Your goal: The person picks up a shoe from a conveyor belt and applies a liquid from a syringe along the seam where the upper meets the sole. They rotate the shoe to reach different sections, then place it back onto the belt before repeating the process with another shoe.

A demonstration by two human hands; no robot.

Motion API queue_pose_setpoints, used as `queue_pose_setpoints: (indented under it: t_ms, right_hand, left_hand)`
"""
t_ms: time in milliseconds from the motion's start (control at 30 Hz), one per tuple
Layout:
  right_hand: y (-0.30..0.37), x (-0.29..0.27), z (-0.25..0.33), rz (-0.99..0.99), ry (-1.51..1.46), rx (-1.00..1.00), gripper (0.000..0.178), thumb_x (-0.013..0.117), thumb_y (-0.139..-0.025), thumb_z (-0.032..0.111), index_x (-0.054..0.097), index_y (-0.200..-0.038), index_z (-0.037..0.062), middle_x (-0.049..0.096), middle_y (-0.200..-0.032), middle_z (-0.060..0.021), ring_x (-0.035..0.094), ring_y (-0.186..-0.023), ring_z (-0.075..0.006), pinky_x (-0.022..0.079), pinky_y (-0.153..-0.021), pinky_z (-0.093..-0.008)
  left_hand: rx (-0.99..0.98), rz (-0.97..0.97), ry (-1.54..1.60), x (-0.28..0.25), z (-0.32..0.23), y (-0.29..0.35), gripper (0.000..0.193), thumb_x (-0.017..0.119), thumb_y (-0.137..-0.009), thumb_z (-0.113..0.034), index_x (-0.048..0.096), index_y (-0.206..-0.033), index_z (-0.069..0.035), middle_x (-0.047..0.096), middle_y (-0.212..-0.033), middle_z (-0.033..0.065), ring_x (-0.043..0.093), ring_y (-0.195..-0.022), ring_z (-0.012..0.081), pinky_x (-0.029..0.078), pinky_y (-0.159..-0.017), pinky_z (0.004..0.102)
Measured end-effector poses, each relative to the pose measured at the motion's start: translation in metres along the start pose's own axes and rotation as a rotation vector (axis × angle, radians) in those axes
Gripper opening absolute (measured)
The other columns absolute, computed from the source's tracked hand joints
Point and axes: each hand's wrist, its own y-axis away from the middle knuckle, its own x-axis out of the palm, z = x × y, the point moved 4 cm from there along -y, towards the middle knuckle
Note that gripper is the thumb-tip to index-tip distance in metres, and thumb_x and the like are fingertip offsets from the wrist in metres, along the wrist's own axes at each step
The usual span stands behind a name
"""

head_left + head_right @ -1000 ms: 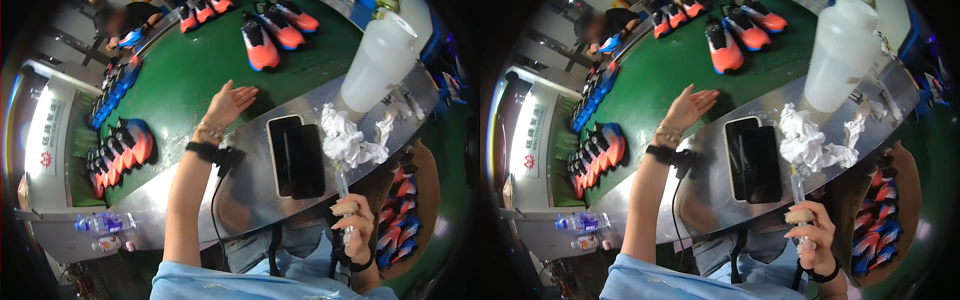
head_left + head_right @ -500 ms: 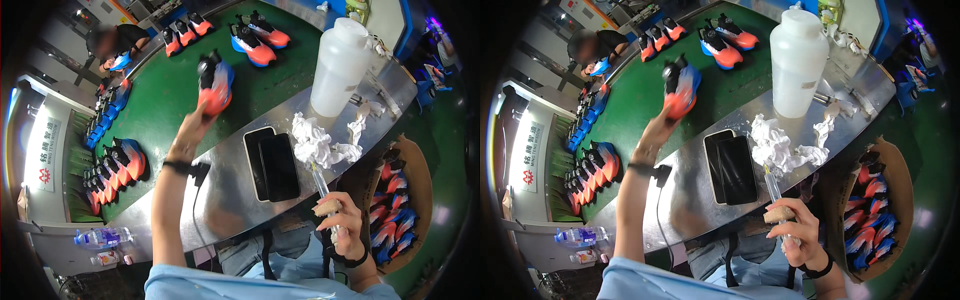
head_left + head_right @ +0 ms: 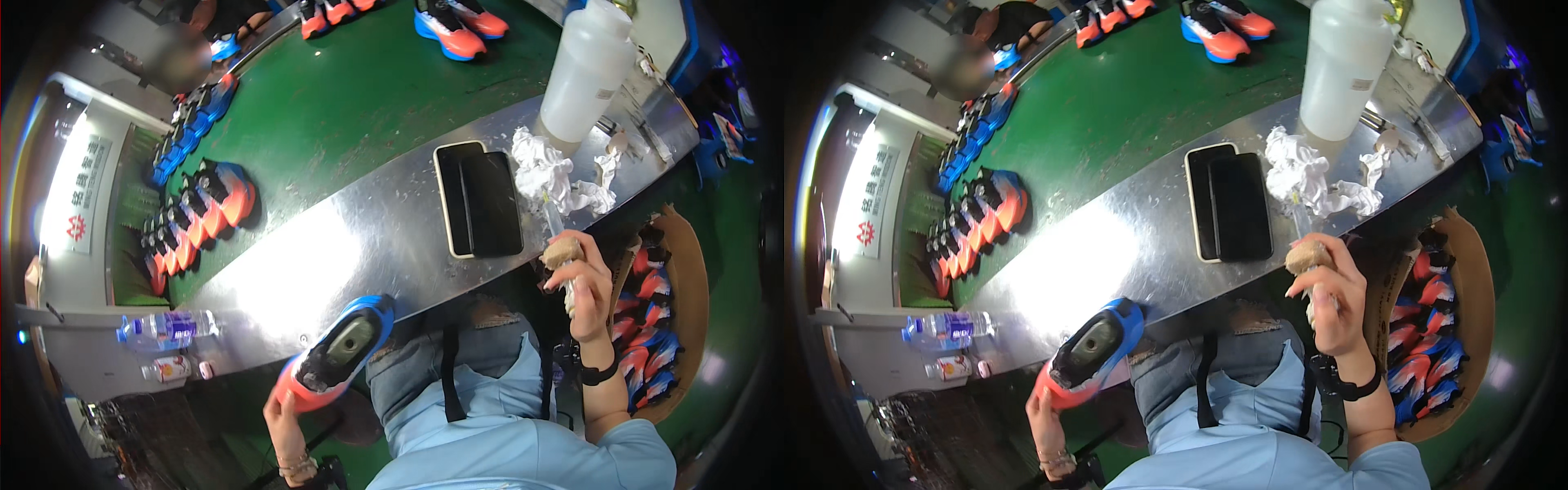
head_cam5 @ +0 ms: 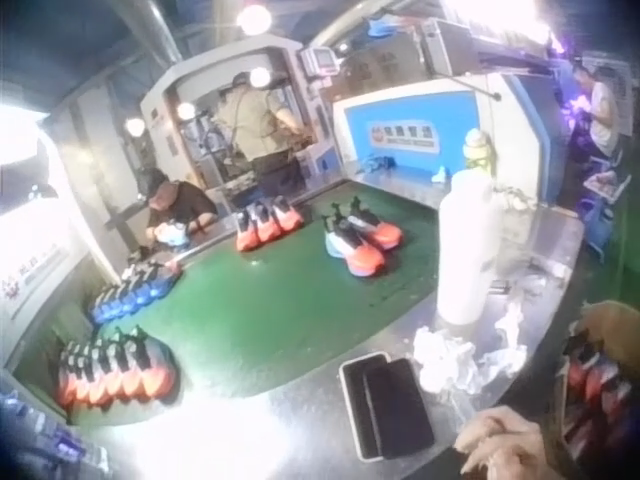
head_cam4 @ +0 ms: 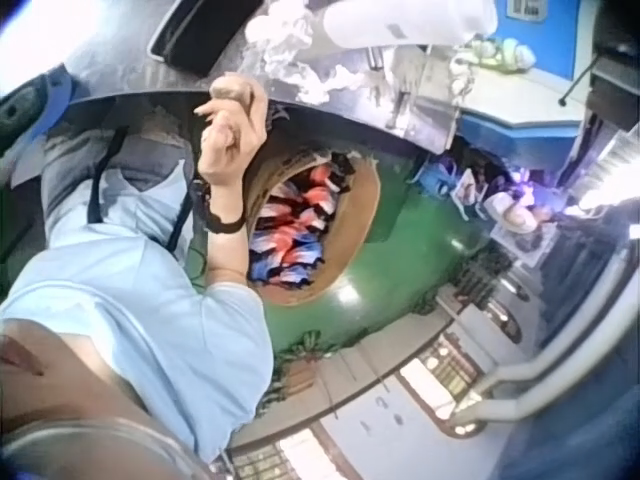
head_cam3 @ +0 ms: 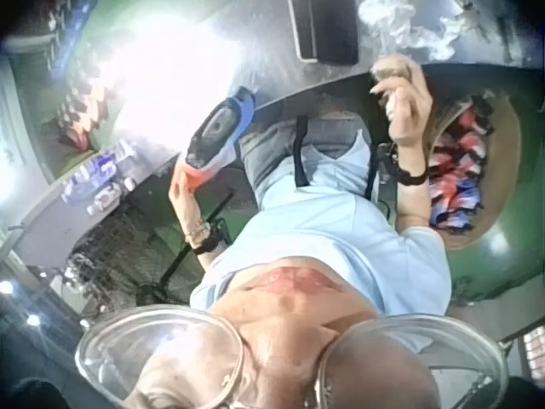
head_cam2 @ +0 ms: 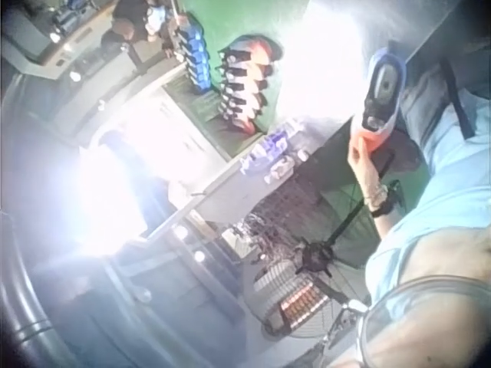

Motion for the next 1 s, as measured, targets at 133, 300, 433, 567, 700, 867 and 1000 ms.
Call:
queue_pose_setpoints:
  t_ms: [133,300,433,567,700,867,1000]
  right_hand:
    - [0.003,0.015,0.005,0.054,0.058,0.049,0.035,0.042,-0.081,0.024,0.058,-0.066,-0.0023,0.051,-0.102,-0.0216,0.055,-0.086,-0.0265,0.042,-0.076,-0.0327]
    - [0.004,0.024,0.04,0.022,-0.22,0.016,0.047,0.035,-0.084,0.035,0.056,-0.061,-0.0007,0.05,-0.1,-0.0227,0.054,-0.082,-0.0271,0.044,-0.074,-0.0363]
    - [-0.006,0.038,0.08,0.17,-0.852,0.008,0.046,0.038,-0.084,0.046,0.043,-0.064,0.0046,0.046,-0.081,-0.0192,0.051,-0.064,-0.0248,0.046,-0.055,-0.0312]
    - [-0.019,0.058,0.087,0.239,-1.069,0.243,0.047,0.054,-0.078,0.048,0.042,-0.071,0.0027,0.047,-0.065,-0.0122,0.05,-0.047,-0.0218,0.045,-0.042,-0.0272]
    - [-0.024,0.081,0.097,0.33,-1.146,0.417,0.047,0.059,-0.077,0.047,0.043,-0.076,0.003,0.049,-0.057,-0.0094,0.049,-0.041,-0.0206,0.045,-0.039,-0.0256]
    - [-0.024,0.09,0.088,0.375,-1.158,0.415,0.048,0.054,-0.078,0.053,0.042,-0.075,0.0065,0.051,-0.051,-0.0154,0.047,-0.038,-0.019,0.042,-0.038,-0.0225]
    - [-0.024,0.091,0.083,0.316,-1.092,0.494,0.044,0.053,-0.08,0.051,0.043,-0.074,0.0079,0.05,-0.051,-0.0172,0.045,-0.036,-0.0184,0.042,-0.039,-0.0221]
  left_hand:
    - [0.369,-0.128,-0.034,0.009,-0.032,-0.033,0.025,0.051,-0.088,-0.014,0.051,-0.104,0.005,0.058,-0.09,0.0064,0.054,-0.083,0.0119,0.044,-0.072,0.0246]
    - [0.785,-0.077,0.126,0.092,-0.092,-0.057,0.033,0.063,-0.078,-0.015,0.052,-0.102,0.004,0.058,-0.089,0.0086,0.055,-0.079,0.0152,0.045,-0.072,0.0279]
    - [1.207,0.321,-0.007,0.141,-0.139,-0.061,0.043,0.072,-0.067,-0.015,0.053,-0.099,0.006,0.063,-0.088,0.015,0.057,-0.076,0.0171,0.047,-0.069,0.0273]
    - [1.279,0.455,0.046,0.156,-0.139,-0.071,0.045,0.075,-0.064,-0.017,0.054,-0.096,0.007,0.065,-0.085,0.0162,0.058,-0.071,0.0184,0.047,-0.066,0.0267]
    - [1.355,0.461,0.002,0.151,-0.144,-0.068,0.046,0.076,-0.064,-0.019,0.055,-0.095,0.008,0.065,-0.084,0.0153,0.059,-0.07,0.0184,0.048,-0.064,0.0267]
    - [1.322,0.531,-0.1,0.153,-0.142,-0.069,0.065,0.068,-0.072,-0.044,0.045,-0.1,0.011,0.06,-0.086,0.025,0.062,-0.078,0.0314,0.05,-0.069,0.0375]
    - [1.393,0.581,-0.114,0.155,-0.142,-0.073,0.067,0.067,-0.072,-0.045,0.045,-0.101,0.011,0.059,-0.086,0.0264,0.062,-0.076,0.0313,0.05,-0.068,0.037]
